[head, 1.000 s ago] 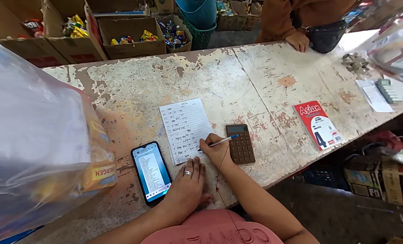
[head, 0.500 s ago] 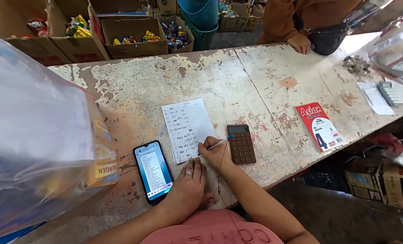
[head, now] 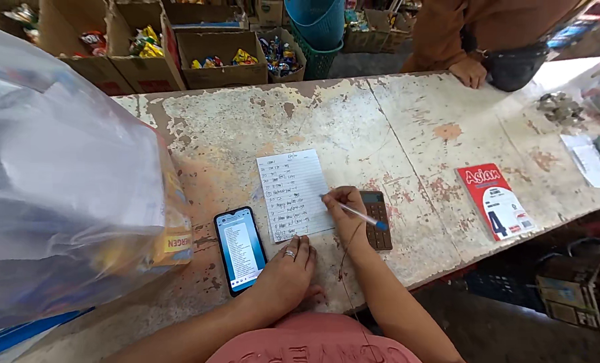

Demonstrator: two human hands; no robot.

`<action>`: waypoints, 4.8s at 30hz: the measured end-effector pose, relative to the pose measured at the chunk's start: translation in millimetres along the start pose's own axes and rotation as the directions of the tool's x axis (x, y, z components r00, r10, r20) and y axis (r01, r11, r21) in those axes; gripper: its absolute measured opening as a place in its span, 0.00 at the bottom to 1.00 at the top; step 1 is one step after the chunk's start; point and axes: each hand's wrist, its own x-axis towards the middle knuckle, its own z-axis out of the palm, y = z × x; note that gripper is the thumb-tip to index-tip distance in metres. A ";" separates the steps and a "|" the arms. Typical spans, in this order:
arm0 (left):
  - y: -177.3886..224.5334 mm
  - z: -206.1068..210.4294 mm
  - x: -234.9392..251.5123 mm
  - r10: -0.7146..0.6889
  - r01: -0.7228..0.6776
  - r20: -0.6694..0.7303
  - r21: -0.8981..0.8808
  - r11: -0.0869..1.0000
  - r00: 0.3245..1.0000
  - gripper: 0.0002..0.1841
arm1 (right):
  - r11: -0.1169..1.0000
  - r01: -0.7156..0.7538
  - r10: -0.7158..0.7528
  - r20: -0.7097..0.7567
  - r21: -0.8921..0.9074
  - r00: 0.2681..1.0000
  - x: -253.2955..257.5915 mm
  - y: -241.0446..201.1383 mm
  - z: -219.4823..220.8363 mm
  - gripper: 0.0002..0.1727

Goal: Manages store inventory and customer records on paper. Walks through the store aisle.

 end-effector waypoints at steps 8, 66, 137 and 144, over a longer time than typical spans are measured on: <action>-78.0 -73.7 27.9 -0.375 0.357 -0.183 -0.126 0.926 0.909 0.26 | 0.896 0.086 -0.011 0.172 -0.435 0.985 -8.8 -6.7 -18.3 0.22; -74.9 -13.9 -42.5 -0.464 0.396 -0.176 -0.317 0.862 0.868 0.39 | 0.742 0.307 -0.094 0.360 -0.597 0.928 -78.9 25.4 -89.4 0.52; -100.0 5.2 -32.8 -0.421 0.374 -0.215 -0.227 0.899 0.881 0.31 | 0.632 0.353 -0.162 0.328 -0.690 0.931 -82.7 31.1 -80.9 0.46; -99.8 4.0 -33.0 -0.421 0.378 -0.206 -0.216 0.900 0.883 0.31 | 0.628 0.365 -0.175 0.332 -0.688 0.927 -82.3 31.6 -80.8 0.46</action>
